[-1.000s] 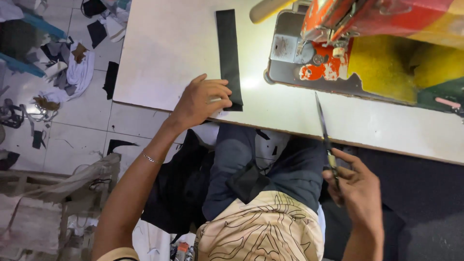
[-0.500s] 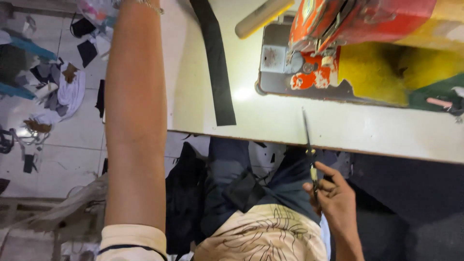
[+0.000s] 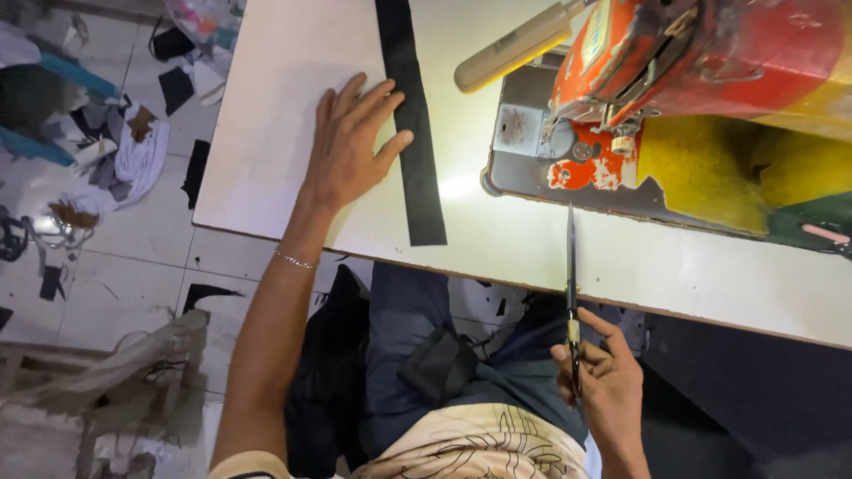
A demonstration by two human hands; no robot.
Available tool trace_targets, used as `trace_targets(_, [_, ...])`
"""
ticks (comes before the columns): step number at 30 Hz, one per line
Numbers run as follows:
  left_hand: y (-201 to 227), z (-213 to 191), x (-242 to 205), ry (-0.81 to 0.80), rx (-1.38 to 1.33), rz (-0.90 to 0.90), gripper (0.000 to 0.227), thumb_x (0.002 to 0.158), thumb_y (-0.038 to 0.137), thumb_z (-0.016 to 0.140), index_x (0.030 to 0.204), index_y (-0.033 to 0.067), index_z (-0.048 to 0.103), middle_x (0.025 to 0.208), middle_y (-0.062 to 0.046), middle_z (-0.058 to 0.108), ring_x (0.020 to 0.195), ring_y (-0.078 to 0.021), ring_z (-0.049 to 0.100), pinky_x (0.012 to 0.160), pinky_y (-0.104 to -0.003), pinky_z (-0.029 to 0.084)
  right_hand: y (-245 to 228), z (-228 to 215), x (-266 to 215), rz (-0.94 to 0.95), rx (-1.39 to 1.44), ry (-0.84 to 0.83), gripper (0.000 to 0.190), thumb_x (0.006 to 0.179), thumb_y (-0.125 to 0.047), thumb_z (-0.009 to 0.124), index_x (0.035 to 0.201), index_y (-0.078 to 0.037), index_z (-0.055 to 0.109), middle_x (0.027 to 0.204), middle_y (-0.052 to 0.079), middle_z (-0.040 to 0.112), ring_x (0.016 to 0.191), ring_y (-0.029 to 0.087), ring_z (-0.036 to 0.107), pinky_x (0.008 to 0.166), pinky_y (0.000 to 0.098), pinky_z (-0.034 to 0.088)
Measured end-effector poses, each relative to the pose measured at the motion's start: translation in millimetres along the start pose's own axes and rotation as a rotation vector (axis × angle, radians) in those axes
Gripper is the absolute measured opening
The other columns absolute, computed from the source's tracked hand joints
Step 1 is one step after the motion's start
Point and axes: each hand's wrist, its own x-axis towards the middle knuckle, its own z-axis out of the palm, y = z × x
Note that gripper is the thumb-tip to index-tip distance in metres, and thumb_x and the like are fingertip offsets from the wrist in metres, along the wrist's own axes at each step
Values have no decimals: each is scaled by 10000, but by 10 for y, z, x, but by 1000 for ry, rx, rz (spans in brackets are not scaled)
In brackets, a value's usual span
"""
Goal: Cutting a strip of black fabric with scissors and then folding the edges on a work table
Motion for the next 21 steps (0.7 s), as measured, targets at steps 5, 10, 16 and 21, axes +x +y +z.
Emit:
trace_targets(5, [470, -186, -73, -216, 690, -223, 302, 1024, 423, 574, 1070, 173, 737, 994, -59, 708, 1004, -327, 538, 907, -494, 350, 108, 10, 7, -16, 48, 22, 581, 850, -31, 714, 1408, -34, 554, 604, 44, 389, 456, 149, 356, 365, 307, 279])
trace_targets(10, [698, -30, 139, -489, 504, -182, 248, 821, 199, 551, 670, 223, 746, 750, 4, 709, 863, -314, 590, 771, -451, 389, 137, 6, 17, -26, 58, 12, 592, 846, -52, 722, 1411, -34, 546, 610, 65, 416, 450, 159, 366, 358, 306, 284])
trace_targets(16, [124, 426, 1024, -306, 251, -81, 473, 813, 25, 518, 1251, 83, 687, 1007, -144, 748, 1043, -386, 546, 859, -556, 385, 129, -2, -25, -13, 53, 35, 583, 836, -40, 742, 1396, -32, 580, 629, 61, 475, 446, 142, 388, 347, 286, 306])
trace_targets(21, [30, 381, 972, -229, -68, -169, 455, 1050, 177, 450, 1494, 80, 459, 1621, -64, 402, 1485, -461, 137, 1109, -789, 61, 258, -31, -64, 16, 73, 24, 621, 833, -79, 750, 1422, -60, 555, 673, 79, 475, 479, 157, 370, 400, 320, 310])
